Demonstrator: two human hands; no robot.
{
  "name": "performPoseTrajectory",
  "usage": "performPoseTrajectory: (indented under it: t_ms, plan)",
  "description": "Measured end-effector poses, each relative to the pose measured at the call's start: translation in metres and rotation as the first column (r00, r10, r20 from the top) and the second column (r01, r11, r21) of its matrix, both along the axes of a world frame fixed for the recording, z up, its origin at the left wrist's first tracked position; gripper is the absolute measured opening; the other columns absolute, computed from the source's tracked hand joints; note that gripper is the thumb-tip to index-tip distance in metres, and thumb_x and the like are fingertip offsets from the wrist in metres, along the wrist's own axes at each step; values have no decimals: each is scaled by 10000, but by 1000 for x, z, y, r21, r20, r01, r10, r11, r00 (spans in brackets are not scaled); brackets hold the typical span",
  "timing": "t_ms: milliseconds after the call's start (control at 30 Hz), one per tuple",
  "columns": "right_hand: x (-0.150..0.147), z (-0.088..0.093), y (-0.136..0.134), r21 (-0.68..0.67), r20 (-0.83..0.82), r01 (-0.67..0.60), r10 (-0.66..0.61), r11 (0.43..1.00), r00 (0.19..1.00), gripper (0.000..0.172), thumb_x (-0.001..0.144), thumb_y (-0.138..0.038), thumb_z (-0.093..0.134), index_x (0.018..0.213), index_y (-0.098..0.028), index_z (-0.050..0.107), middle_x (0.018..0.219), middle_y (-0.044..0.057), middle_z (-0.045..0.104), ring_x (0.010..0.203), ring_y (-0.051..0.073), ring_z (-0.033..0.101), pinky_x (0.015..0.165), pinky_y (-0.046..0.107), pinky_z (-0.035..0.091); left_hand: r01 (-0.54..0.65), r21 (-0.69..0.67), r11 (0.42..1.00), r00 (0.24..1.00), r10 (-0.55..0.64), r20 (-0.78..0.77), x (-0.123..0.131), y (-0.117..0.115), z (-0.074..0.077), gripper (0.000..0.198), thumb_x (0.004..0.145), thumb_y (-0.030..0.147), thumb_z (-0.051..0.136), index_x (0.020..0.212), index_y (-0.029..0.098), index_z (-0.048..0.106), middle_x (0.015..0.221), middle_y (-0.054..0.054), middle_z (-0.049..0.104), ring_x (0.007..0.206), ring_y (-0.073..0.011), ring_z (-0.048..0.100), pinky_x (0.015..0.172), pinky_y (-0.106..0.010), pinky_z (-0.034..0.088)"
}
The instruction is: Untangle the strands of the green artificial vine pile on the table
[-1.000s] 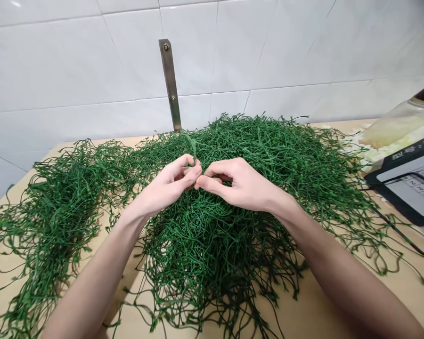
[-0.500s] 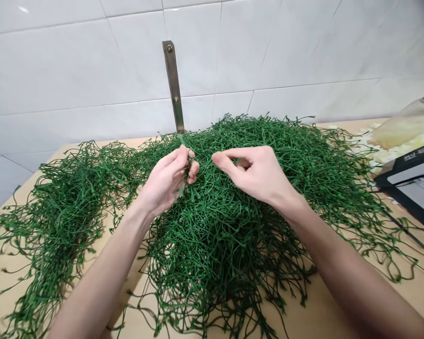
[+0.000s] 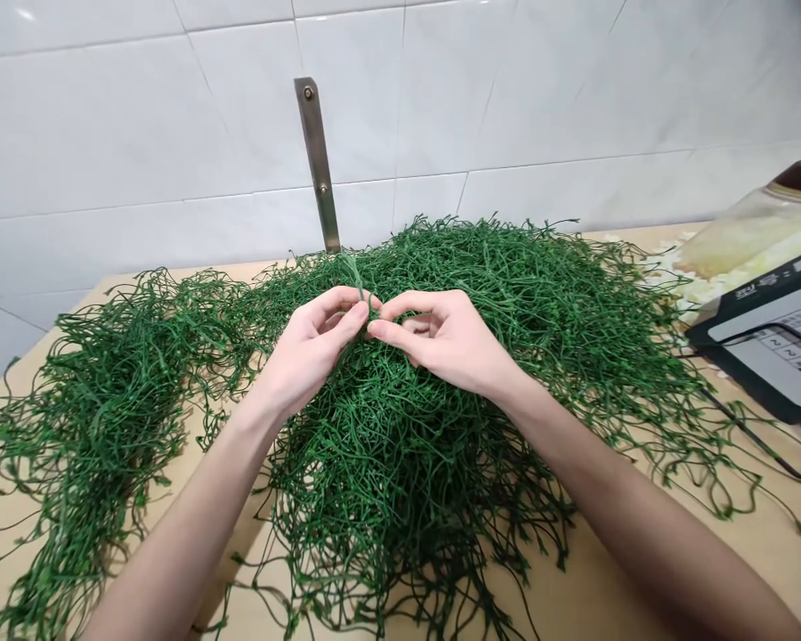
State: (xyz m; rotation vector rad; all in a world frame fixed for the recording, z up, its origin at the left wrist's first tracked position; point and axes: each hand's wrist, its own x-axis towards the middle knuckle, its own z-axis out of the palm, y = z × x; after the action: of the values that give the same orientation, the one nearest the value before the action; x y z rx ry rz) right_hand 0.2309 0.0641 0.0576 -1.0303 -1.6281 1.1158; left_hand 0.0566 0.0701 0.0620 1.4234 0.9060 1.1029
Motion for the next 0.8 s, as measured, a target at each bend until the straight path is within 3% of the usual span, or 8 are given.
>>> performPoseTrajectory:
  t_ms: [100, 267, 500, 633, 800]
  plan:
    - [1, -3, 3, -17, -144, -47, 44, 999, 989, 304, 657, -384, 847, 710, -123, 701, 841, 47, 675, 460, 35, 455, 427, 226, 342, -15, 67, 998, 997, 21, -81, 0, 0, -2, 217, 827, 387, 702, 863, 182, 643, 828, -11, 617, 747, -116, 531, 704, -237, 452]
    - [2, -6, 6, -146, -358, -183, 121, 972, 926, 260, 662, -337, 853, 707, -124, 711, 506, -28, 586, 440, 71, 514, 478, 227, 414, 17, 134, 991, 989, 2, -145, 1, -2, 2, 197, 863, 369, 654, 844, 187, 580, 780, 3, 583, 736, -120, 527, 692, -239, 441]
    - [-1, -5, 8, -305, -505, -359, 170, 882, 846, 290, 674, -330, 838, 628, -125, 638, 408, -58, 519, 340, 35, 428, 397, 179, 362, 86, 189, 978, 981, -50, -186, 0, -3, 3, 97, 926, 247, 557, 853, 184, 549, 760, 10, 545, 707, -107, 503, 681, -240, 410]
    - [0, -5, 8, -300, -468, -311, 145, 902, 872, 312, 633, -242, 846, 602, -138, 554, 406, -72, 515, 325, 20, 414, 383, 159, 332, 97, 180, 979, 973, -55, -222, -2, -2, 0, 107, 942, 277, 537, 898, 181, 553, 763, 14, 514, 695, -103, 464, 653, -243, 377]
    - [6, 5, 4, -232, -129, -152, 124, 961, 984, 255, 684, -216, 804, 836, -137, 615, 686, -21, 670, 350, 11, 422, 337, 169, 301, 126, 121, 985, 969, -96, -226, -1, -3, -2, 125, 958, 298, 511, 907, 185, 527, 758, 16, 521, 696, -107, 510, 674, -253, 409]
